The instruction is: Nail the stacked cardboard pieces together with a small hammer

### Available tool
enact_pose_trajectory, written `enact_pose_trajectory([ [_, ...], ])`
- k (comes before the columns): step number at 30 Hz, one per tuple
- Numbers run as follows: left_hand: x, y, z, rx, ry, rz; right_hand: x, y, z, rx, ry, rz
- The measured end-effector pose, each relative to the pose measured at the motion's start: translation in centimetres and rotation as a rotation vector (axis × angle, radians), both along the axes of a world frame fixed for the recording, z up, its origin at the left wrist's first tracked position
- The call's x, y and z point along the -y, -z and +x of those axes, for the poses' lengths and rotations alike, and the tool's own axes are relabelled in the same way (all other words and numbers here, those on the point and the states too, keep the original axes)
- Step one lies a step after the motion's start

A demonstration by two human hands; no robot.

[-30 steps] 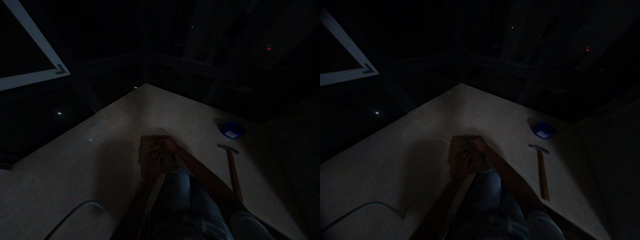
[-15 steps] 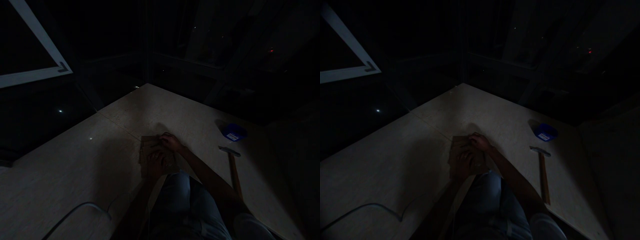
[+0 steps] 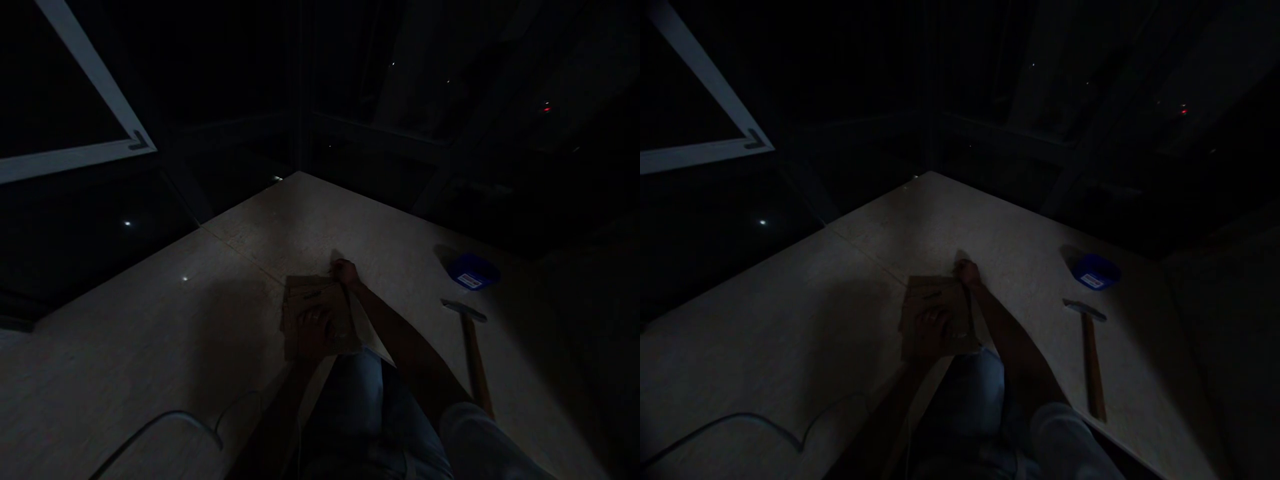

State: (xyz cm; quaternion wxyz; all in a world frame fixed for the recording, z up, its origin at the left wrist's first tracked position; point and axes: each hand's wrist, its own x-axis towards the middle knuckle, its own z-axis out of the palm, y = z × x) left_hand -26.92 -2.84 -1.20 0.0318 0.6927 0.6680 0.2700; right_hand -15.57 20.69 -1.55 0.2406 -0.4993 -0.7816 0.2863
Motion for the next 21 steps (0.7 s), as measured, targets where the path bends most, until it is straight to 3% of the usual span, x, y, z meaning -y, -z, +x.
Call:
enact_pose_trajectory([
  [6, 0.1, -0.4, 0.1, 0.027, 0.012, -0.007, 1.0, -1.2, 0.5, -0.019, 0.028, 0.05],
  [9, 0.1, -0.7, 0.2, 0.043, 0.021, -0.037, 3.4, -2.2, 0.7, -0.037, -0.102, 0.072],
  [15, -0.1, -0.6, 0.3, 0.038, 0.017, -0.059, 7.9, -3.7, 0.7, 0.088, -0.529, 0.196],
  [21, -0.1, -0.8, 0.4, 0.062, 0.019, -0.048, 7.8, -4.6, -0.2, 0.196, -0.573, 0.201],
])
